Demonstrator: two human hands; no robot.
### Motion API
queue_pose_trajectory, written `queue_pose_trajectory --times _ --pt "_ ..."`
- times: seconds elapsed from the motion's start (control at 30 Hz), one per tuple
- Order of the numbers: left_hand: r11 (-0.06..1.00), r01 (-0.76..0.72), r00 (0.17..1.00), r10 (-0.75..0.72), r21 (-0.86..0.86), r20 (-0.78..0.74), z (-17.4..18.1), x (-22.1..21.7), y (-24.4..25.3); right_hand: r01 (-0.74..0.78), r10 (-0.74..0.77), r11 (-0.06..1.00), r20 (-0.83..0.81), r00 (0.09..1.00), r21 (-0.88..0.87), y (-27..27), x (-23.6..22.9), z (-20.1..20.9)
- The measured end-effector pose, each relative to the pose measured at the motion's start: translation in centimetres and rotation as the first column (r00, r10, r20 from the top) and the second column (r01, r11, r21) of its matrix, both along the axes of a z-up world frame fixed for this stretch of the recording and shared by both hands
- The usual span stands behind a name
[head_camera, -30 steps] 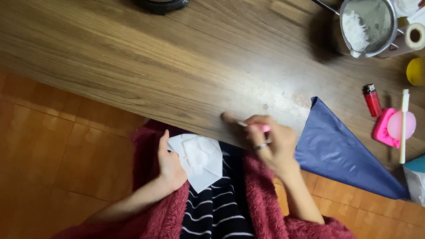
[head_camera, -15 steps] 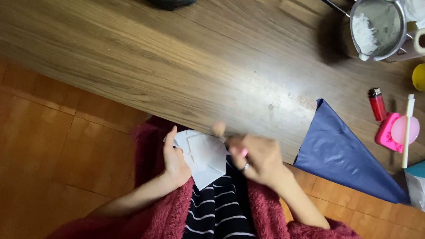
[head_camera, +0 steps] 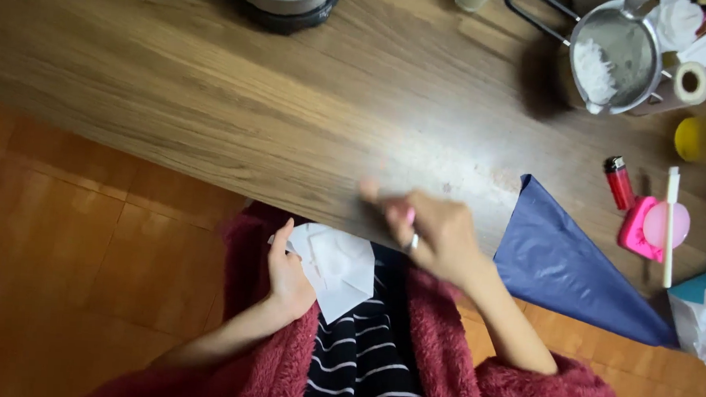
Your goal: Cleaning a workspace table by wiping it with a tissue and sweeping away debris with a small brush.
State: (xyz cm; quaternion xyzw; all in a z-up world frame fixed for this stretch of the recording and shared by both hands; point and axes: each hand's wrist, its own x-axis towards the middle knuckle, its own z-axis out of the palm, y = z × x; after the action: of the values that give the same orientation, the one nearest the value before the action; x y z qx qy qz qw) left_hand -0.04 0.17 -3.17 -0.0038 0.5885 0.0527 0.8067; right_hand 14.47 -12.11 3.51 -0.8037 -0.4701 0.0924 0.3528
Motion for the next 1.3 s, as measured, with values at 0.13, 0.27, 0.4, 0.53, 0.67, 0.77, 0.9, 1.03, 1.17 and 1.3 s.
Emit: queue_pose_trajectory --times 0.13,0.27,0.4,0.53,0.67,0.77,0.9,1.03,1.17,1.3 --pt "1.0 0.021 1.0 -0.021 0.008 -0.006 0.6 0.1 0.0 -0.175 0.181 0.98 -0.061 0.982 0.09 -1.8 -1.3 0.6" --pt "1.0 0.015 1.0 -0.015 0.02 -0.007 -1.1 -0.6 -0.3 0.075 -0.073 0.993 -0.03 0.997 0.088 -3.4 1.6 2.2" --pt "1.0 0.003 1.0 -0.004 -0.014 -0.002 4.0 1.1 0.1 0.176 -0.178 0.984 0.082 0.981 0.03 -4.0 0.2 -0.2" --pt "0.999 -0.006 1.0 0.006 -0.035 -0.002 4.2 1.0 0.0 -0.071 0.067 0.993 0.053 0.996 0.092 -4.5 -3.8 -2.0" --pt "0.999 0.002 1.0 -0.002 -0.054 -0.009 3.0 0.4 -0.1 -0.08 0.078 0.976 0.02 0.997 0.204 -5.7 -3.6 -3.5" --pt "1.0 0.011 1.0 -0.011 -0.022 0.003 1.3 -0.1 -0.4 0.088 -0.094 0.985 0.033 0.995 0.15 -4.0 0.1 0.0" --pt "0.999 0.036 0.999 -0.035 -0.037 0.033 -1.0 -0.8 -0.4 0.127 -0.142 0.986 0.147 0.979 0.108 -3.6 -0.2 -1.5" --pt "0.993 0.113 0.989 -0.11 -0.026 0.096 0.0 -0.3 -0.2 -0.119 0.106 0.978 0.081 0.991 0.17 -3.6 -3.1 -1.4" --pt "0.993 0.115 0.985 -0.117 0.026 0.125 -5.9 -1.9 -0.1 -0.161 0.142 0.943 0.084 0.986 0.291 -4.6 -1.5 -1.6" --pt "0.992 0.129 0.984 -0.13 0.014 0.12 -4.4 -1.5 -0.5 0.084 -0.1 0.989 0.13 0.986 0.121 -3.3 2.0 -0.4"
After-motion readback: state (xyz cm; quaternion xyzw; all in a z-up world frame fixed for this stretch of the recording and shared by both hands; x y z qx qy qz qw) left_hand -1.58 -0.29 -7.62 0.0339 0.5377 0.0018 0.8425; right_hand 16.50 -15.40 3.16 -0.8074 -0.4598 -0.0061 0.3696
